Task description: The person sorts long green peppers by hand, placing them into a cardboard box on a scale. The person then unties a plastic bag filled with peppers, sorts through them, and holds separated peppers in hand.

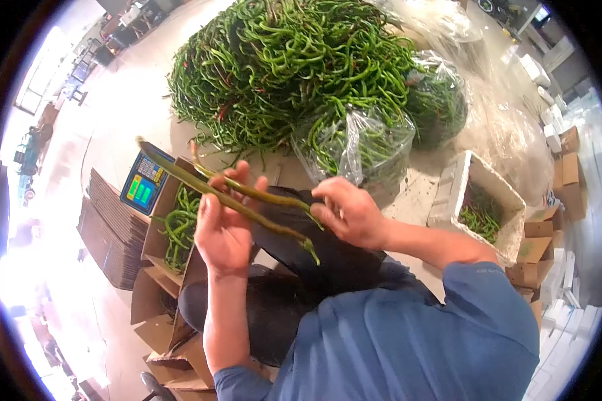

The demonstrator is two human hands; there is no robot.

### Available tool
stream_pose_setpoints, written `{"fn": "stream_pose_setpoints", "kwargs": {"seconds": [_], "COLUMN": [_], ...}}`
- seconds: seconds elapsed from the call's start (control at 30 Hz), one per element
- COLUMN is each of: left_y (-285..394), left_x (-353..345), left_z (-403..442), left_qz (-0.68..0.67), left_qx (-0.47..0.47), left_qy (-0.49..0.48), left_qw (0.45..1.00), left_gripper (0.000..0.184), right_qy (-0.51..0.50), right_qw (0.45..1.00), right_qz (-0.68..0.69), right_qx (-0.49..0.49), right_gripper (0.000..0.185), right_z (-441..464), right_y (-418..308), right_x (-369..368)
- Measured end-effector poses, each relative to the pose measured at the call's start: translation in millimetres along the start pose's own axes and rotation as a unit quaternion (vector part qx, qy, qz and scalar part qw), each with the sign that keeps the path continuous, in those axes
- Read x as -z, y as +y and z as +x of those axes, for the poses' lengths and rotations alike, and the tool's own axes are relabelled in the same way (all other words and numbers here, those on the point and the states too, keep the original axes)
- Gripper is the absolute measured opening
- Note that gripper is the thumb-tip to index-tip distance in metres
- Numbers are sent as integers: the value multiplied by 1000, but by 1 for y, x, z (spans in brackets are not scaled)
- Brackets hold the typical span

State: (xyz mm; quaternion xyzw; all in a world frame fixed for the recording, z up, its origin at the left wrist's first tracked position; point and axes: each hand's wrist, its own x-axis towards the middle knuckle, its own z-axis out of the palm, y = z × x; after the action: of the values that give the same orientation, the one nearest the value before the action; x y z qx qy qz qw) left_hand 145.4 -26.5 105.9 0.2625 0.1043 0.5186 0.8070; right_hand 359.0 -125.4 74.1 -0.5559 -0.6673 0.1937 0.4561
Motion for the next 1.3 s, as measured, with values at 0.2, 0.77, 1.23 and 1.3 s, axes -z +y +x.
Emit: {"fn": "stream_pose_setpoints", "kwargs": {"seconds": [0.2,0.77,1.23,1.3], "left_y": [7,-47,-97,-99], "left_x": [-1,-32,-29,-28], "left_z": [17,33,39,42], "left_qz": [-145,-83,39,-21], "left_qx": [-40,-69,-54,-14], "left_qy": [57,114,59,71], "left_qw": [987,988,996,997], "left_gripper": [33,34,19,24], "right_qy": [79,17,297,380], "right_qw": [918,993,880,833], "right_qz": [317,-114,-187,-293], "right_qx": [-226,41,-321,-274], "right_gripper": [17,32,22,27], "right_z": [12,-14,-131,-184], "right_y": [-10,-11,138,190], "right_x": [30,34,185,217]}}
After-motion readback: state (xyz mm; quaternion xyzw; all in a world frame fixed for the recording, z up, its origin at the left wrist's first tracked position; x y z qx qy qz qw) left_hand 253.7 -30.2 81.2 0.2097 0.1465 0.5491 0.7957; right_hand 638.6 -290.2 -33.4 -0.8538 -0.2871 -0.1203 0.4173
